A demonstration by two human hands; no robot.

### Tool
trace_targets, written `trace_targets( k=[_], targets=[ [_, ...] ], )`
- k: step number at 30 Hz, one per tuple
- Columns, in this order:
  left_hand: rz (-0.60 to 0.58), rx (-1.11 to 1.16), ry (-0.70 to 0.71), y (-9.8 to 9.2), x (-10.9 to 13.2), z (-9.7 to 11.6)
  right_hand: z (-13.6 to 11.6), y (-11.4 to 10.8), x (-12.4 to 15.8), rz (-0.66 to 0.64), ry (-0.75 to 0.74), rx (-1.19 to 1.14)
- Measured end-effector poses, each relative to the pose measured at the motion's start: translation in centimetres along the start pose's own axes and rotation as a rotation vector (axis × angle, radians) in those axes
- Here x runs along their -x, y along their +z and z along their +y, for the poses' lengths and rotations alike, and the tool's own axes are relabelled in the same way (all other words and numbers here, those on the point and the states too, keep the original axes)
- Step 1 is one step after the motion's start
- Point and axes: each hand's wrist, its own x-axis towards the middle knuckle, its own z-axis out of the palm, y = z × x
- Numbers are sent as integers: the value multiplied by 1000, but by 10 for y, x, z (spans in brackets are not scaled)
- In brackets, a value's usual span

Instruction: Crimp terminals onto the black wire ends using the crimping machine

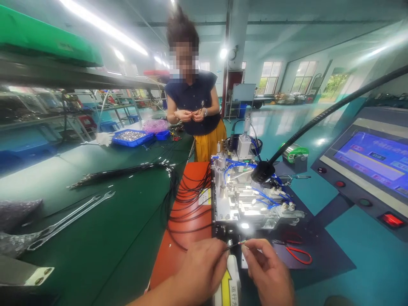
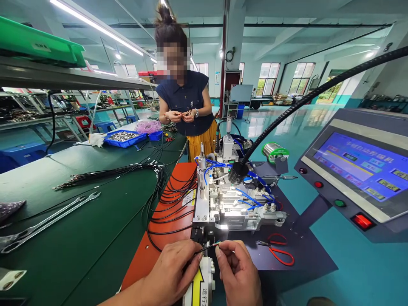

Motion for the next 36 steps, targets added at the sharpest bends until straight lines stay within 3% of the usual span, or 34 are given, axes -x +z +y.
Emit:
trace_targets(
  k=[8,11,15,22,25,30,36],
  targets=[
    [57,-24,19,1,1,1,-1,11,8,35,-204,185],
    [66,-1,5,3,0,-1,-1,21,12,93,-202,202],
    [59,17,-9,4,1,-2,-1,29,13,69,-139,172],
    [1,-4,17,4,2,-2,-10,4,5,-64,52,-47],
    [-12,-12,24,3,1,-2,-20,-7,-5,-197,127,-37],
    [-13,-36,45,2,0,-1,-24,-7,-16,-371,146,-7],
    [-19,-26,71,0,-2,-1,-18,-7,-19,-438,92,68]
  ],
)
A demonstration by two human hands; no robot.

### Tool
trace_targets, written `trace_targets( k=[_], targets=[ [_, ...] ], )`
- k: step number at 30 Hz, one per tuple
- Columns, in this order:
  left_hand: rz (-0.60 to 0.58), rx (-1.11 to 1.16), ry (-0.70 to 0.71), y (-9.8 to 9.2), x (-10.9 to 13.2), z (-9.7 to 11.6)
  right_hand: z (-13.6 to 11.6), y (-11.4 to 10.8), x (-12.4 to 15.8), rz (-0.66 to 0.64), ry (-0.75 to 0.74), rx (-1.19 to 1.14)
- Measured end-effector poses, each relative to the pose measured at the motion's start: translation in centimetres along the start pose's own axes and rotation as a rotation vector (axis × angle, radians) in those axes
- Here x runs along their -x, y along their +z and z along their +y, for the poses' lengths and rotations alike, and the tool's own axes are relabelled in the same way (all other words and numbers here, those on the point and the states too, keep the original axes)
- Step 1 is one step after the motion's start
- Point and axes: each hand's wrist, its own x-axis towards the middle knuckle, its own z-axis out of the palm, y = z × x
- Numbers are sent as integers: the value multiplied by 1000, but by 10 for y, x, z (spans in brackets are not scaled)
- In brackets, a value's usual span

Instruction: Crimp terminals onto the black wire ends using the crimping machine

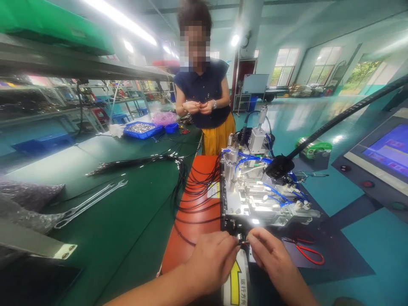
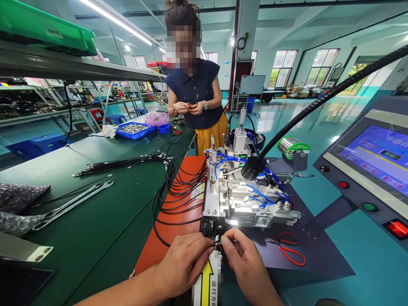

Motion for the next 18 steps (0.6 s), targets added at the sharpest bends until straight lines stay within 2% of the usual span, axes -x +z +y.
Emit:
trace_targets(
  k=[5,11,18],
  targets=[
    [0,-4,-5,1,0,0,1,-2,-2,-13,-47,29],
    [37,12,-18,-5,-2,-2,5,-1,-5,60,-72,119],
    [14,17,-88,-4,1,-15,21,7,-13,119,-5,193]
  ],
)
